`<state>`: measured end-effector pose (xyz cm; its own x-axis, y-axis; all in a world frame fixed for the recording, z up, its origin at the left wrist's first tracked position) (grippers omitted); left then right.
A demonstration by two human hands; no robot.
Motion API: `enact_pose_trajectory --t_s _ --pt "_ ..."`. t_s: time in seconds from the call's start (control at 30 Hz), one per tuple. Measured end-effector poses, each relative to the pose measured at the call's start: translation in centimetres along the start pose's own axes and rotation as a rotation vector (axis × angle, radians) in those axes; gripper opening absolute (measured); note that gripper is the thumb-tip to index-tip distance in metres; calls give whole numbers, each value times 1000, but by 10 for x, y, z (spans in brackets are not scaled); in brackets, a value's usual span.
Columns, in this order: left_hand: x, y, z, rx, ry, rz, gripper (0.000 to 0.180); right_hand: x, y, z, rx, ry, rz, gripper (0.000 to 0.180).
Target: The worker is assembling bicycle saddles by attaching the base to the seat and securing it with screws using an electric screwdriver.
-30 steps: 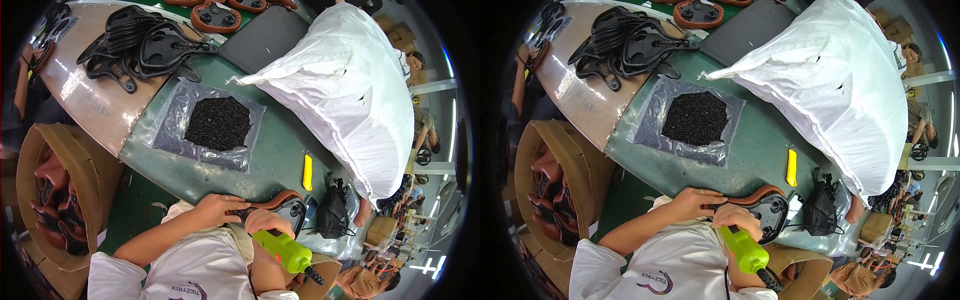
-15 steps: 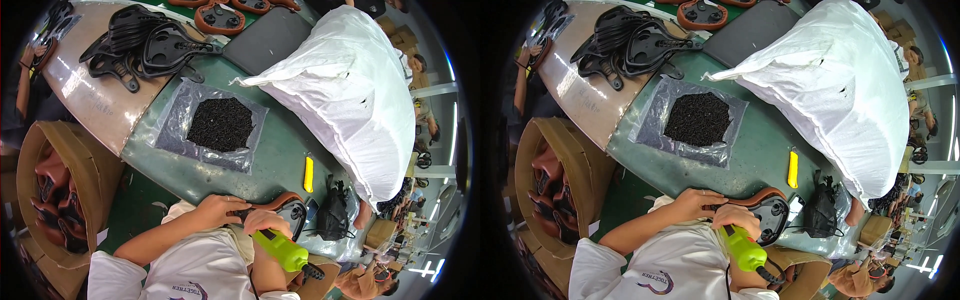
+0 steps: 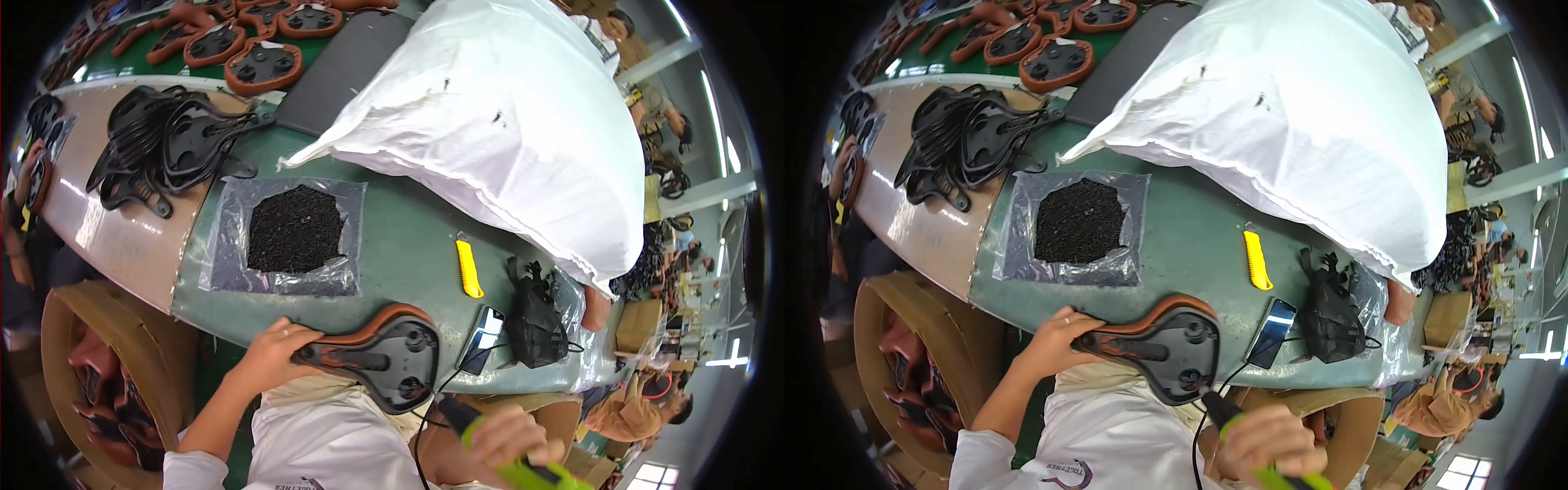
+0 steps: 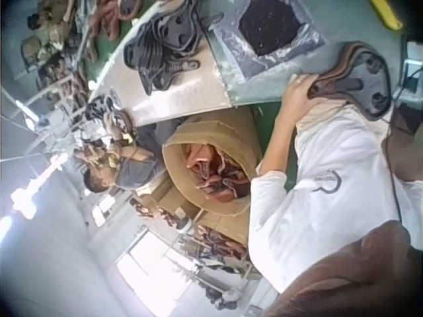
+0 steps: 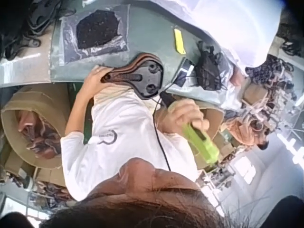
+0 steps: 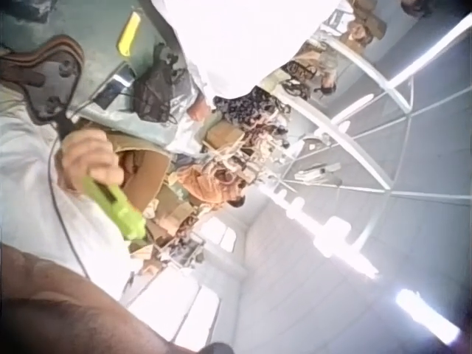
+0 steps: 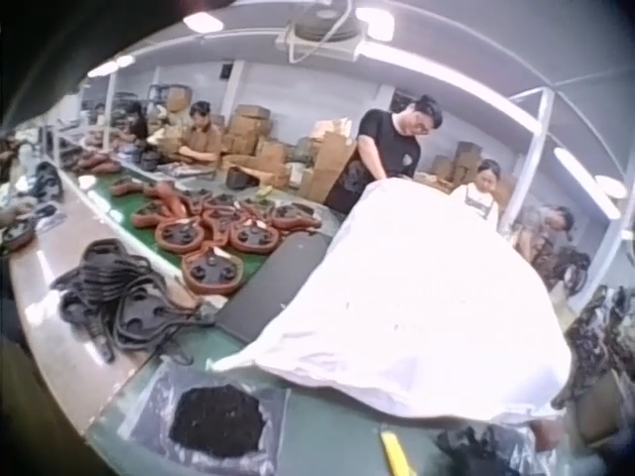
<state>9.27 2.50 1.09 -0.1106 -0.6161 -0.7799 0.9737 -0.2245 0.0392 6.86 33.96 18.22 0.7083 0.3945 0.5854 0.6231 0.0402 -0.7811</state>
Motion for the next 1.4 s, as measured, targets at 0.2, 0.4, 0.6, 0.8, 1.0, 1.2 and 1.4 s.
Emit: enact_pose_trajectory --t_s 0.2,0.4,0.6,0.8,1.0,1.2,1.4 --pt "-24 -37 22 126 -76 -67 54 -93 89 30 -315 -65 -352 86" --pt "-12 -105 45 -174 -195 -44 26 -90 84 30 -185 209 -241 74" --pt "17 -134 33 -320 -862 -42 13 -82 87 35 -113 154 -346 72" --pt "15 -139 49 -501 -726 -23 14 -62 80 27 -158 51 -184 76" --pt "5 -124 42 -488 -580 -44 18 -36 67 31 -140 -25 -87 74" --pt "-122 -64 -38 -5 -168 -621 11 -31 73 30 -168 -54 -153 70" --pt "-143 -51 -61 15 -337 -808 19 -18 58 16 -125 -97 -247 70"
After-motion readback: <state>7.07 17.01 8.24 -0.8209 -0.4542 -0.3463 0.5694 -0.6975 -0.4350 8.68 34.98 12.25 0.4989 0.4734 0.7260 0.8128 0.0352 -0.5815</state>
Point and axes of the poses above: each hand's wrist, its own y-axis away from the middle knuckle, its own z-axis out of the back of the hand, x = y × z, the point moved 3 cm from there along -y, towards the middle knuckle, and after that the axes turned 4 degrees about -y, right-handed, at the moved point
